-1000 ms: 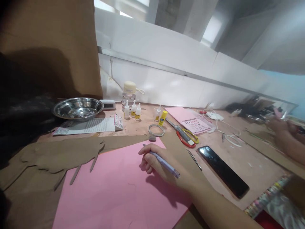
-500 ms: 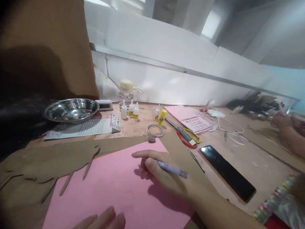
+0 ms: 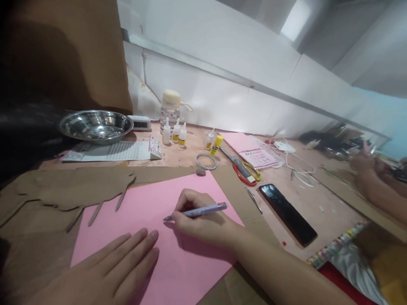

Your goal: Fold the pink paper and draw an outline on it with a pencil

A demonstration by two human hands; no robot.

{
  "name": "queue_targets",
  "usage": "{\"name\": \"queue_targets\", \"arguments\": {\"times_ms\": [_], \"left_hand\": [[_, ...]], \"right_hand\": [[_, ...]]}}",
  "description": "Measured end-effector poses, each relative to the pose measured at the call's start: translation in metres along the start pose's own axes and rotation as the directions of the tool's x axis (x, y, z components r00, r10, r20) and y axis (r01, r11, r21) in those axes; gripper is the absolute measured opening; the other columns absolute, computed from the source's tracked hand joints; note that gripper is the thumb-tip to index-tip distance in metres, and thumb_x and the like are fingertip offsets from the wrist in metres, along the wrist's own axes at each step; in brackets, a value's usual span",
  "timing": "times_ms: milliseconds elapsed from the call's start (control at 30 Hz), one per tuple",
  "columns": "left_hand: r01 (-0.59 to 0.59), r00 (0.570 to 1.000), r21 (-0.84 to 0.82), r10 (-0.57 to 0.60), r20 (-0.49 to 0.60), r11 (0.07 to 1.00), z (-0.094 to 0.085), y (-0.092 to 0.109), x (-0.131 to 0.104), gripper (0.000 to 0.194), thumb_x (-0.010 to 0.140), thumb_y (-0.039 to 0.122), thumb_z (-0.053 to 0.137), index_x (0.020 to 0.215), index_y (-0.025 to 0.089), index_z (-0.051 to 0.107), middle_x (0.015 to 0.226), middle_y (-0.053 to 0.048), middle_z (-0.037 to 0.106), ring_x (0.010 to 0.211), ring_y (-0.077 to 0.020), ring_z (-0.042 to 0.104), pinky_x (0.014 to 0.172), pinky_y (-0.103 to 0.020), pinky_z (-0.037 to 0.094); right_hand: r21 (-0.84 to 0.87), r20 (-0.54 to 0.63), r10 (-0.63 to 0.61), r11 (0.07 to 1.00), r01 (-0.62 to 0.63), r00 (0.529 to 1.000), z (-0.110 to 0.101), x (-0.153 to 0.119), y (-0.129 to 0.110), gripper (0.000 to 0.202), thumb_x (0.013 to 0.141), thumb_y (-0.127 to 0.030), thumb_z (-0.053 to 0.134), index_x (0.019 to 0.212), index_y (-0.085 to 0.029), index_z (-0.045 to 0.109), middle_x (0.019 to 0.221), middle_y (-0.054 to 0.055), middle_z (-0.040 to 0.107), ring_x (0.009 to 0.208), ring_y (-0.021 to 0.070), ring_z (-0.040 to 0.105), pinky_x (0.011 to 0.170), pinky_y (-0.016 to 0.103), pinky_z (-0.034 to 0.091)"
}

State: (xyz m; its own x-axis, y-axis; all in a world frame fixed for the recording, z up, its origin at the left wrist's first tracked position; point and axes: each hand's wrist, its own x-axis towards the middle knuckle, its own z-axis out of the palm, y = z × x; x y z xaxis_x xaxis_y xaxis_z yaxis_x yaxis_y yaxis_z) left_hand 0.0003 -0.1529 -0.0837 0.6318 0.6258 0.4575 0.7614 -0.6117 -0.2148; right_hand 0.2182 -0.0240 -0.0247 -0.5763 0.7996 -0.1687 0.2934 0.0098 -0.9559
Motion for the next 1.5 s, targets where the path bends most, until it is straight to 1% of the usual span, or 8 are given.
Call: {"name": "queue_targets", "arguments": {"times_ms": [100,300,467,633,933,1167,1333,1500], "left_hand": [[-0.031,0.999,0.007,0.031,0.020,0.999,-0.002,0.000,0.002,0.039,0.109,0.042,0.055,0.134,0.018,0.074,0.138,-0.012,0.077,0.123,-0.0255,0.075,0.109,-0.032,0.047],[0.005,0.998,-0.010,-0.004,0.062,1.000,-0.010,0.007,0.004,0.052,0.113,0.054,0.046,0.133,0.015,0.074,0.139,-0.017,0.074,0.125,-0.0299,0.075,0.106,-0.035,0.053],[-0.054,0.984,-0.048,0.061,0.167,0.997,-0.014,0.007,0.005,0.056,0.105,0.046,0.060,0.143,0.005,0.066,0.146,-0.028,0.068,0.129,-0.0374,0.072,0.108,-0.042,0.055],[-0.002,0.985,-0.058,0.012,0.175,0.998,-0.014,0.007,0.004,0.054,0.102,0.044,0.065,0.144,0.009,0.066,0.149,-0.025,0.067,0.133,-0.0354,0.070,0.114,-0.041,0.051],[-0.075,0.989,0.024,0.071,0.126,0.997,-0.014,0.005,0.007,0.052,0.107,0.050,0.055,0.135,0.010,0.070,0.139,-0.023,0.073,0.123,-0.0353,0.076,0.101,-0.039,0.060],[-0.012,0.991,0.001,0.012,0.133,1.000,-0.011,0.007,0.005,0.050,0.108,0.051,0.058,0.139,0.013,0.069,0.144,-0.020,0.071,0.129,-0.0333,0.073,0.109,-0.039,0.053],[-0.101,0.987,0.043,0.095,0.129,0.994,-0.007,0.006,0.004,0.049,0.109,0.044,0.054,0.141,0.009,0.066,0.142,-0.023,0.071,0.125,-0.0350,0.075,0.104,-0.042,0.054],[0.035,0.999,0.017,-0.035,0.015,0.999,-0.005,0.007,0.003,0.045,0.113,0.052,0.046,0.130,0.019,0.073,0.136,-0.011,0.077,0.121,-0.0250,0.077,0.106,-0.035,0.048]], "right_hand": [[-0.070,-0.036,-0.023,0.997,0.021,0.999,0.002,0.004,-0.003,0.022,0.077,-0.022,0.075,0.071,-0.023,0.054,0.062,-0.005,0.059,0.055,0.0112,0.057,0.057,0.024,0.054],[-0.050,-0.037,-0.047,0.998,0.045,0.998,0.002,0.005,0.002,0.024,0.079,-0.024,0.075,0.071,-0.024,0.052,0.059,-0.008,0.056,0.052,0.0117,0.059,0.062,0.028,0.060],[-0.064,-0.013,-0.064,0.996,0.064,0.998,0.001,0.005,0.000,0.022,0.081,-0.024,0.074,0.073,-0.025,0.053,0.058,-0.008,0.059,0.047,0.0095,0.052,0.053,0.024,0.053],[-0.048,0.006,-0.054,0.997,0.055,0.999,0.001,0.005,0.000,0.023,0.083,-0.026,0.075,0.074,-0.025,0.053,0.060,-0.007,0.060,0.048,0.0102,0.054,0.054,0.025,0.054],[-0.063,-0.007,-0.059,0.996,0.058,0.998,0.001,0.006,0.001,0.023,0.083,-0.025,0.074,0.074,-0.025,0.053,0.059,-0.007,0.060,0.049,0.0107,0.056,0.053,0.023,0.050],[-0.075,-0.060,-0.054,0.996,0.049,0.997,0.003,0.006,0.002,0.023,0.082,-0.028,0.074,0.074,-0.024,0.053,0.060,-0.005,0.063,0.051,0.0111,0.056,0.052,0.023,0.046],[-0.124,-0.055,-0.059,0.991,0.052,0.997,0.003,0.006,0.002,0.021,0.081,-0.029,0.073,0.073,-0.025,0.054,0.059,-0.004,0.063,0.051,0.0117,0.054,0.050,0.023,0.043],[-0.097,-0.083,-0.057,0.994,0.049,0.995,0.004,0.008,0.005,0.024,0.083,-0.034,0.073,0.075,-0.025,0.052,0.059,-0.004,0.061,0.052,0.0129,0.054,0.053,0.026,0.045]]}}
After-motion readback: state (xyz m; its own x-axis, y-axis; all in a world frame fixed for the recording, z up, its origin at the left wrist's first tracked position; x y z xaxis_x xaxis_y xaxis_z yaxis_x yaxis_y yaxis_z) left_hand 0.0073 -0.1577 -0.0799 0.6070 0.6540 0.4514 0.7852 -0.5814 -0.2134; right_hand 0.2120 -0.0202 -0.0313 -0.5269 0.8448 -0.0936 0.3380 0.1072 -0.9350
